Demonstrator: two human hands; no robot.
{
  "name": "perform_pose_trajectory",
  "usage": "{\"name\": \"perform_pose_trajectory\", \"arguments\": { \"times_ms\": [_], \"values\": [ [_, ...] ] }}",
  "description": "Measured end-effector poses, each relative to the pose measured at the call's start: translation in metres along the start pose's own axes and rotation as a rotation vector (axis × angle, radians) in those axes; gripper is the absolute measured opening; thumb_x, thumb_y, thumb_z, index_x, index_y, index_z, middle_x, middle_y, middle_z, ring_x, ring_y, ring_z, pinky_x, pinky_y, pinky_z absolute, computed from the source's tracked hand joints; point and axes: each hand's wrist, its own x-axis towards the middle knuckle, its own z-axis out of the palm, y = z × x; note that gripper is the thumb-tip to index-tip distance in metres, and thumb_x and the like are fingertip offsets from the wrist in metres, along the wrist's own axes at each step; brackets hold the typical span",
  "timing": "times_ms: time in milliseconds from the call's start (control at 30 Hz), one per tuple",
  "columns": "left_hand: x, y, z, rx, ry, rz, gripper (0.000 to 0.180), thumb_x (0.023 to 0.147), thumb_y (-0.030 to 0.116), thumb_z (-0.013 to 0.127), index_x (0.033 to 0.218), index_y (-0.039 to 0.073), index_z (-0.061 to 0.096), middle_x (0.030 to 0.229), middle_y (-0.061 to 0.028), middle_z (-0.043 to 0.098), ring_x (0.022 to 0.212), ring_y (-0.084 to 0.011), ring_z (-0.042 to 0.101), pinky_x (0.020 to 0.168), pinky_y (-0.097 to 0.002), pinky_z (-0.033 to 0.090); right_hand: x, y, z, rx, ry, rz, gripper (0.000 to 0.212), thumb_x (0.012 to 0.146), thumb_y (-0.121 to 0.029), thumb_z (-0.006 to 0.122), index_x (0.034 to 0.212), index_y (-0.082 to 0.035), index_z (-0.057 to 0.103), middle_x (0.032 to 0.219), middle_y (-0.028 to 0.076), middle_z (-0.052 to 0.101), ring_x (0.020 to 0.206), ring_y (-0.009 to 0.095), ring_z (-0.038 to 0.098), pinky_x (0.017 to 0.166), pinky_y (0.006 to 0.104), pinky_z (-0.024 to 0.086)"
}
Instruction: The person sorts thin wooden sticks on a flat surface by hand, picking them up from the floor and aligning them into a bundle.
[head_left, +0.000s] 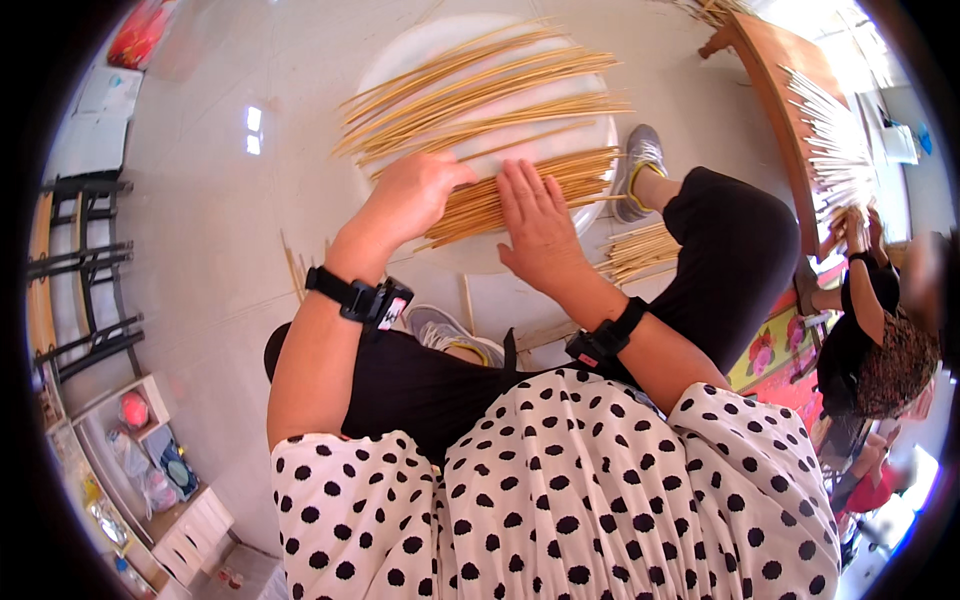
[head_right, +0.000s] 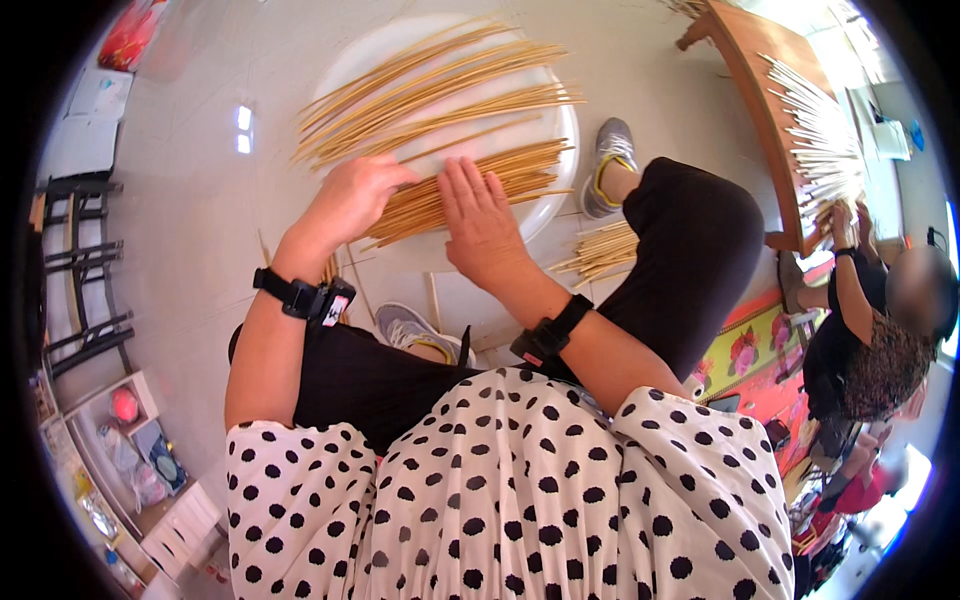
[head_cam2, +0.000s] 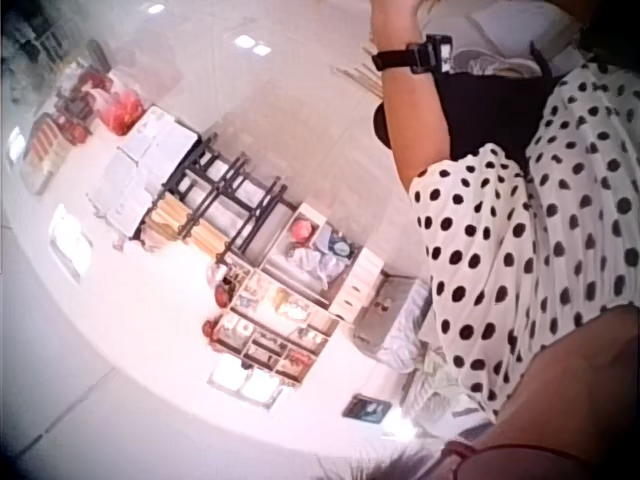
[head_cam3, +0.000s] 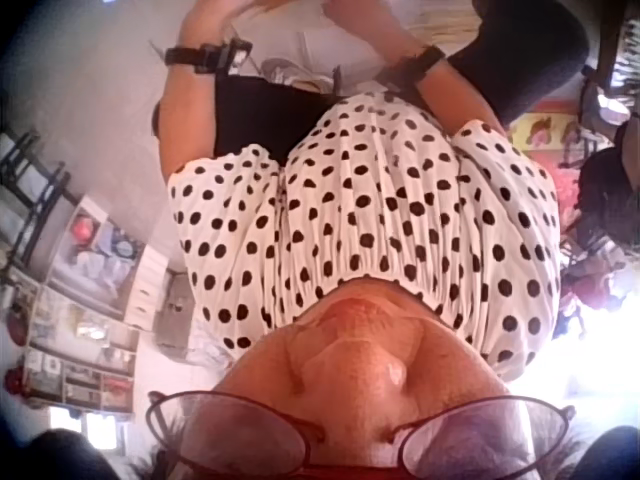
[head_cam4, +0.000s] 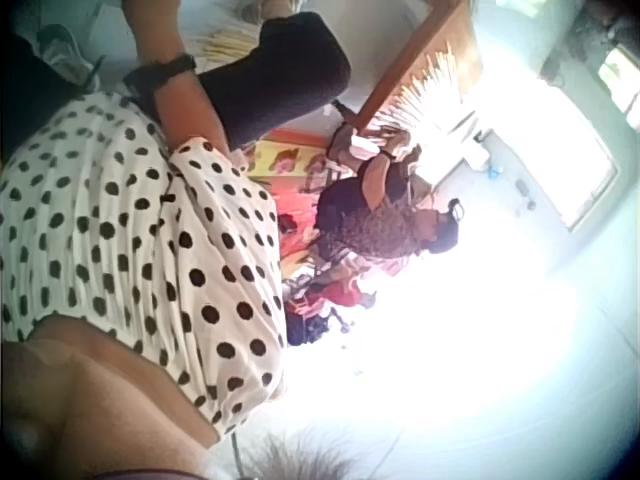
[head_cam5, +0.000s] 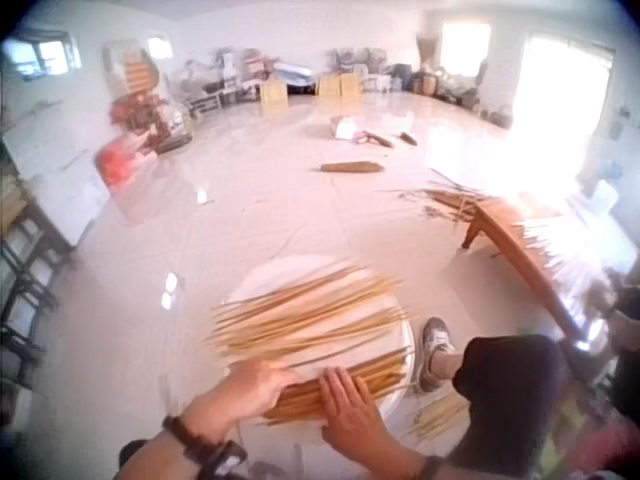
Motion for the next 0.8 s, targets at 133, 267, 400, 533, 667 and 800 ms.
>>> {"name": "perform_pose_trajectory", "arguments": {
  "times_ms": [133,267,400,533,667,800],
  "values": [
    [0.0,-0.013,-0.006,-0.022,0.062,-0.008,0.021,0.086,-0.002,0.062,0.101,0.006,0.074,0.092,-0.013,0.069,0.084,-0.0356,0.066,0.074,-0.0423,0.054,0.0,-0.001,-0.004,-0.026,0.012,-0.005,0.085,0.072,-0.011,0.07,0.15,0.005,0.04,0.159,0.02,0.036,0.15,0.034,0.032,0.121,0.0506,0.025],
    [-0.006,-0.022,-0.027,-0.013,0.191,-0.088,0.018,0.089,0.0,0.062,0.1,0.006,0.074,0.091,-0.012,0.068,0.082,-0.0346,0.066,0.073,-0.0416,0.053,0.0,-0.001,-0.004,-0.038,-0.015,-0.001,0.089,0.07,-0.013,0.074,0.15,0.004,0.039,0.16,0.019,0.035,0.151,0.034,0.03,0.121,0.0508,0.025],
    [-0.015,-0.017,-0.03,0.015,0.185,-0.118,0.025,0.086,0.0,0.056,0.099,0.009,0.075,0.094,-0.0102,0.068,0.086,-0.0343,0.067,0.074,-0.0442,0.055,0.0,-0.002,-0.006,-0.044,-0.031,0.008,0.089,0.07,-0.013,0.075,0.15,0.004,0.039,0.16,0.019,0.035,0.151,0.034,0.029,0.121,0.0508,0.025],
    [-0.027,-0.003,-0.012,-0.012,0.107,-0.069,0.018,0.088,0.0,0.061,0.1,0.006,0.073,0.092,-0.0104,0.066,0.083,-0.0334,0.066,0.071,-0.042,0.054,-0.001,0.0,-0.003,-0.045,-0.014,-0.002,0.09,0.07,-0.013,0.075,0.15,0.004,0.039,0.16,0.019,0.034,0.152,0.034,0.029,0.121,0.0509,0.024],
    [-0.032,0.007,-0.002,0.058,0.047,-0.08,0.021,0.087,-0.001,0.06,0.102,0.005,0.073,0.092,-0.0098,0.065,0.085,-0.0327,0.066,0.071,-0.0424,0.055,-0.001,0.0,-0.004,-0.039,-0.023,0.004,0.089,0.069,-0.013,0.074,0.149,0.004,0.039,0.16,0.019,0.035,0.152,0.034,0.029,0.121,0.0509,0.025],
    [-0.033,0.006,0.0,0.04,0.056,-0.074,0.023,0.086,-0.002,0.059,0.103,0.004,0.073,0.092,-0.0102,0.064,0.083,-0.0329,0.066,0.071,-0.0428,0.055,0.0,-0.001,-0.004,-0.044,-0.015,0.008,0.089,0.069,-0.013,0.074,0.149,0.004,0.039,0.16,0.019,0.035,0.152,0.034,0.029,0.121,0.0508,0.025]
  ]
}}
